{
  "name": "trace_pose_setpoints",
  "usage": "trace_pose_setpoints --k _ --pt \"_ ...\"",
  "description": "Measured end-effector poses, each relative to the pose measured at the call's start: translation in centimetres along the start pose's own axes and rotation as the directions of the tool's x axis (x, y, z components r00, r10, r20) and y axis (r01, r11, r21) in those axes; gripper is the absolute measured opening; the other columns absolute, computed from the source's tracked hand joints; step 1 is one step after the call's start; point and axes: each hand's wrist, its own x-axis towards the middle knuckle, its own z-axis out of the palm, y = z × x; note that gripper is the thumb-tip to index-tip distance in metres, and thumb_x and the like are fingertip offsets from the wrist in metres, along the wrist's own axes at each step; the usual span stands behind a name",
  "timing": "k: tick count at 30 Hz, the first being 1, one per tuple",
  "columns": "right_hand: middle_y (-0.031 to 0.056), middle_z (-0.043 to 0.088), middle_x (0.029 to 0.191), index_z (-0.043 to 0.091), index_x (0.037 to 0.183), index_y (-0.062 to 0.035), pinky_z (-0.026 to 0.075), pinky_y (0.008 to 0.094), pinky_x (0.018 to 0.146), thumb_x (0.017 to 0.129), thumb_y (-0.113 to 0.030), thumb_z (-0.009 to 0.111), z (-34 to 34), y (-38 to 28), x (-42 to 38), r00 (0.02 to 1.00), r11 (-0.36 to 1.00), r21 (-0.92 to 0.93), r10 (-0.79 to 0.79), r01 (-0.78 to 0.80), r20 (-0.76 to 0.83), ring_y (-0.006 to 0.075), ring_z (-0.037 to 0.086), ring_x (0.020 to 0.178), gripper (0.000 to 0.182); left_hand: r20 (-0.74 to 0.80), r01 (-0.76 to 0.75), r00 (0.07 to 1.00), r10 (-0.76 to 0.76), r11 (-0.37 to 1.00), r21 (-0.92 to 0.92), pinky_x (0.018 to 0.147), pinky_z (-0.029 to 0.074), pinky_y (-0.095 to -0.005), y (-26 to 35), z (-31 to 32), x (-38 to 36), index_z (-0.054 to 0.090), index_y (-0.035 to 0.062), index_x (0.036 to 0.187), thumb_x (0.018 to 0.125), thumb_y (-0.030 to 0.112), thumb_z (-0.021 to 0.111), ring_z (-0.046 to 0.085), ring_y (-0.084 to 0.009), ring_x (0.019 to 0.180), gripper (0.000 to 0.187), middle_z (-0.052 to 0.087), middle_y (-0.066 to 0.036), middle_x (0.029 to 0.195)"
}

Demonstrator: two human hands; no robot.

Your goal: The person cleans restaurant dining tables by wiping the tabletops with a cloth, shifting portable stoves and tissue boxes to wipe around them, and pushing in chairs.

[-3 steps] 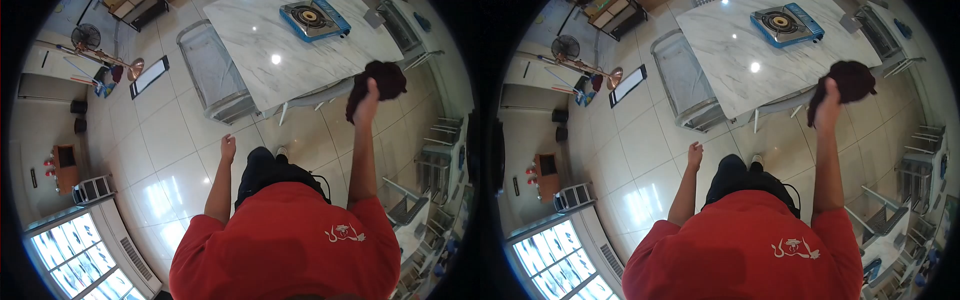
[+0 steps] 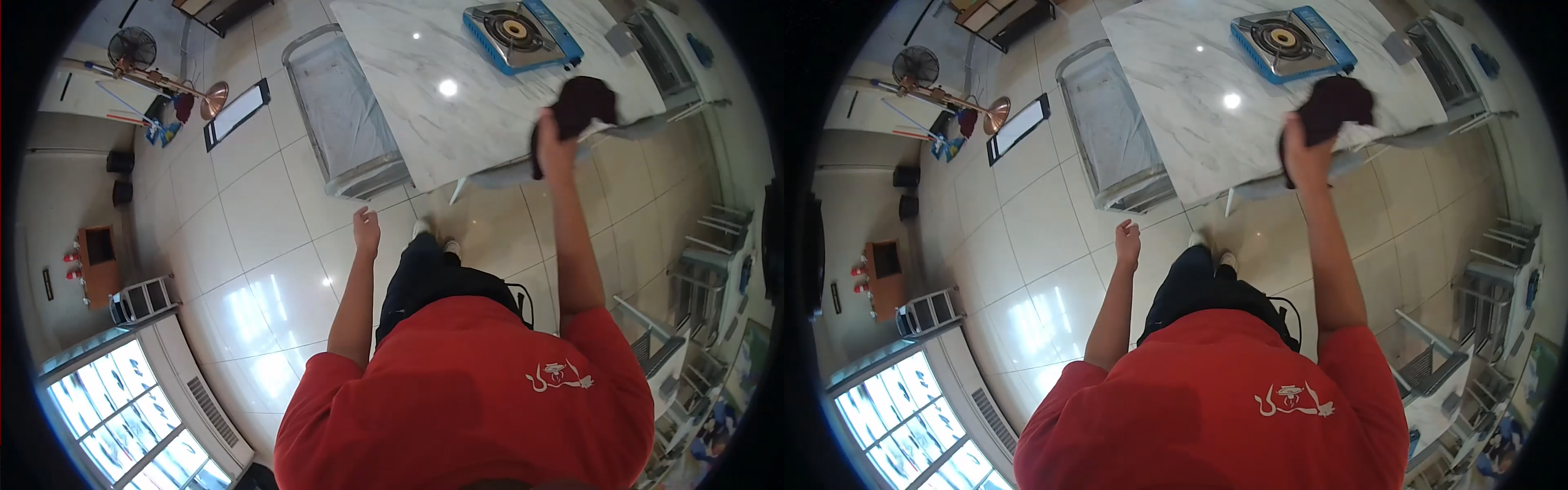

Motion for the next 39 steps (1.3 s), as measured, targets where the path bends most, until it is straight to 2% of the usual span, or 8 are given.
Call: trace_pose_setpoints --k 2,7,9,10,16,23,31,39 --pt "0.0318 0.024 0.138 0.026 0.136 0.0016 0.022 0.0553 0.103 0.079 -0.050 0.061 6.0 5.4 2.0 0.952 0.817 -0.490 -0.243 0.304 0.185 0.0506 0.022 0.126 0.085 -0.136 -0.076 0.988 0.076 0.997 0.004 0.080 0.045 -0.0356 4.0 0.7 2.7 0.048 0.0001 0.116 0.086 0.022 0.055 0.057 -0.0256 0.090 0.038 0.059 -0.015 0.098" --pt "0.0229 0.017 0.146 0.033 0.139 -0.0305 0.013 0.0672 0.100 0.075 -0.055 0.060 14.8 10.8 2.5 0.854 0.635 -0.616 -0.142 0.466 0.500 0.0478 0.016 0.131 0.073 -0.192 -0.261 0.947 0.259 0.965 0.016 0.087 0.041 -0.0411 10.2 7.2 8.7 0.045 0.0006 0.118 0.086 0.025 0.054 0.052 -0.0314 0.102 0.041 0.053 -0.018 0.111" --pt "0.0206 0.017 0.147 0.034 0.139 -0.0312 0.012 0.0667 0.100 0.075 -0.055 0.059 17.1 13.0 3.6 0.812 0.612 -0.591 -0.155 0.526 0.563 0.0465 0.015 0.133 0.072 -0.266 -0.331 0.846 0.463 0.846 0.418 0.094 0.034 -0.0459 13.5 9.7 10.8 0.040 0.0016 0.124 0.086 0.028 0.054 0.045 -0.0349 0.112 0.048 0.047 -0.018 0.121" --pt "0.0183 0.017 0.148 0.034 0.139 -0.0320 0.011 0.0663 0.101 0.076 -0.054 0.058 18.4 14.1 4.3 0.767 0.592 -0.555 -0.177 0.584 0.617 0.0452 0.014 0.134 0.071 -0.272 -0.329 0.844 0.463 0.846 0.418 0.094 0.034 -0.0459 13.8 10.7 11.9 0.040 0.0016 0.124 0.086 0.028 0.054 0.045 -0.0349 0.112 0.048 0.047 -0.018 0.121" --pt "0.0175 0.020 0.147 0.033 0.139 -0.0327 0.009 0.0645 0.103 0.082 -0.050 0.052 28.5 17.1 12.5 0.870 0.554 -0.684 -0.181 0.475 0.458 0.0437 0.015 0.134 0.063 -0.220 -0.214 0.892 0.395 0.797 0.565 0.099 0.028 -0.0496 14.0 13.5 14.5 0.030 0.0001 0.134 0.088 0.032 0.051 0.040 -0.0390 0.119 0.059 0.043 -0.024 0.127" --pt "0.0131 0.021 0.148 0.030 0.140 -0.0317 0.004 0.0651 0.103 0.084 -0.052 0.043 47.1 15.9 31.1 0.905 0.549 -0.722 -0.204 0.422 0.373 0.0408 0.012 0.136 0.061 -0.242 -0.234 0.883 0.403 0.823 0.517 0.087 0.040 -0.0501 14.0 13.4 14.3 0.037 0.0007 0.130 0.084 0.024 0.058 0.046 -0.0447 0.109 0.055 0.043 -0.029 0.124" --pt "0.0029 0.030 0.145 0.036 0.136 -0.0336 0.009 0.0626 0.105 0.089 -0.044 0.038 61.7 11.5 31.4 0.680 0.542 -0.437 -0.412 0.718 0.606 0.0315 0.022 0.135 0.049 -0.255 -0.163 0.897 0.362 0.805 0.570 0.092 0.037 -0.0510 13.8 13.8 14.1 0.037 -0.0019 0.127 0.083 0.018 0.057 0.044 -0.0465 0.112 0.052 0.047 -0.023 0.124" --pt "0.0053 0.040 0.139 0.050 0.127 -0.0226 0.011 0.0624 0.105 0.086 -0.034 0.047 49.8 12.6 18.2 0.422 0.543 -0.058 -0.577 0.838 0.699 0.0310 0.028 0.132 0.043 -0.311 -0.189 0.860 0.405 0.818 0.543 0.092 0.039 -0.0458 13.8 13.8 14.3 0.042 0.0011 0.125 0.084 0.020 0.056 0.046 -0.0414 0.112 0.047 0.049 -0.023 0.118"
